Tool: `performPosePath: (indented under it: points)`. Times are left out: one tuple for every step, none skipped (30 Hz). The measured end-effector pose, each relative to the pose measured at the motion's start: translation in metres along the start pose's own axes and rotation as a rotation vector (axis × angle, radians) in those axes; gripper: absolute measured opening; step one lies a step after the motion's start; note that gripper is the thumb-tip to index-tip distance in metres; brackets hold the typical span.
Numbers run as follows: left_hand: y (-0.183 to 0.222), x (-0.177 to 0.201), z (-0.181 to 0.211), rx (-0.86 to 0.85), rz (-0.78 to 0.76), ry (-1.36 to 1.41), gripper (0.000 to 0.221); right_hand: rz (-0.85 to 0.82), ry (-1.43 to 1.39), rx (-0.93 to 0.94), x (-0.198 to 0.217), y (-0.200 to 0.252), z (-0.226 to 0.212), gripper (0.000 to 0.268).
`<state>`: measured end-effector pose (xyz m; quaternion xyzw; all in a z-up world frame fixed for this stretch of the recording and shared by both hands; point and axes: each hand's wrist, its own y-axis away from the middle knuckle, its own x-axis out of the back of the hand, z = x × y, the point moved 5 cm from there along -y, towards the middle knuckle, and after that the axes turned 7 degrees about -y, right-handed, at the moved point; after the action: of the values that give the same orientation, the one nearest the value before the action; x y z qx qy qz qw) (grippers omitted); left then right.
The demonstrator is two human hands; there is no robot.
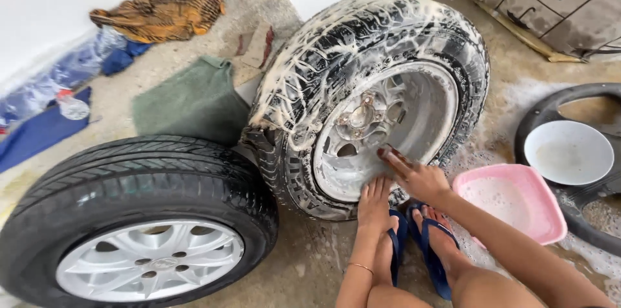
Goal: The person scrubs a soapy car tire with a sponge, focusing on the rim and tire treads. They repeatedly dip the sponge into a pink basin of soapy water to continue cleaning the tire surface.
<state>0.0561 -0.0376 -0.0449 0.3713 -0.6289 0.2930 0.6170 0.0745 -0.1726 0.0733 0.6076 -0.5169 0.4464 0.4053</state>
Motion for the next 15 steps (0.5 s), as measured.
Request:
performPosePath:
  points:
    - [0.003,0.018,-0.004,-0.020,-0.088,0.126,0.116,-0.045,0.041,-0.086,0.007,0.006,0.009,0.063]
    - [0.009,0.037,-0.002,-0.046,-0.179,0.258,0.103,-0.094,0.083,-0.179,0.015,0.018,0.021,0.062]
    - [0.015,0.038,-0.006,-0.049,-0.173,0.250,0.103,-0.083,0.081,-0.181,0.013,0.028,0.033,0.062]
    - [0.016,0.042,-0.008,-0.048,-0.159,0.251,0.099,-0.092,0.072,-0.250,0.015,0.037,0.053,0.061]
    - [0.018,0.046,-0.009,-0.047,-0.146,0.253,0.095,-0.101,0.062,-0.319,0.017,0.048,0.073,0.060]
    - [0.019,0.042,-0.011,-0.050,-0.129,0.249,0.095,-0.085,0.069,-0.318,0.031,0.067,0.065,0.060]
    - [0.019,0.038,-0.016,0.018,-0.105,0.262,0.077,-0.124,0.068,-0.350,0.043,0.087,0.058,0.058]
    - [0.020,0.034,-0.023,0.086,-0.082,0.273,0.061,-0.162,0.064,-0.380,0.053,0.106,0.050,0.058]
    - [0.017,0.041,-0.027,0.084,-0.066,0.267,0.061,-0.145,0.066,-0.378,0.052,0.120,0.065,0.058]
    - [0.020,0.047,-0.032,0.092,-0.014,0.290,0.056,-0.171,0.005,-0.440,0.042,0.139,0.080,0.061]
    - [0.022,0.052,-0.036,0.098,0.038,0.312,0.051,-0.197,-0.058,-0.501,0.032,0.157,0.095,0.064]
    - [0.031,0.093,-0.031,0.093,0.039,0.307,0.051,-0.192,-0.063,-0.505,0.026,0.171,0.107,0.064]
    - [0.038,0.134,-0.025,0.091,0.059,0.290,0.047,-0.181,-0.149,-0.610,0.018,0.185,0.124,0.077]
    - [0.047,0.171,-0.018,0.090,0.074,0.278,0.044,-0.174,-0.234,-0.716,0.007,0.202,0.142,0.092]
    - [0.049,0.195,-0.013,0.086,0.070,0.277,0.044,-0.175,-0.237,-0.722,-0.004,0.200,0.151,0.092]
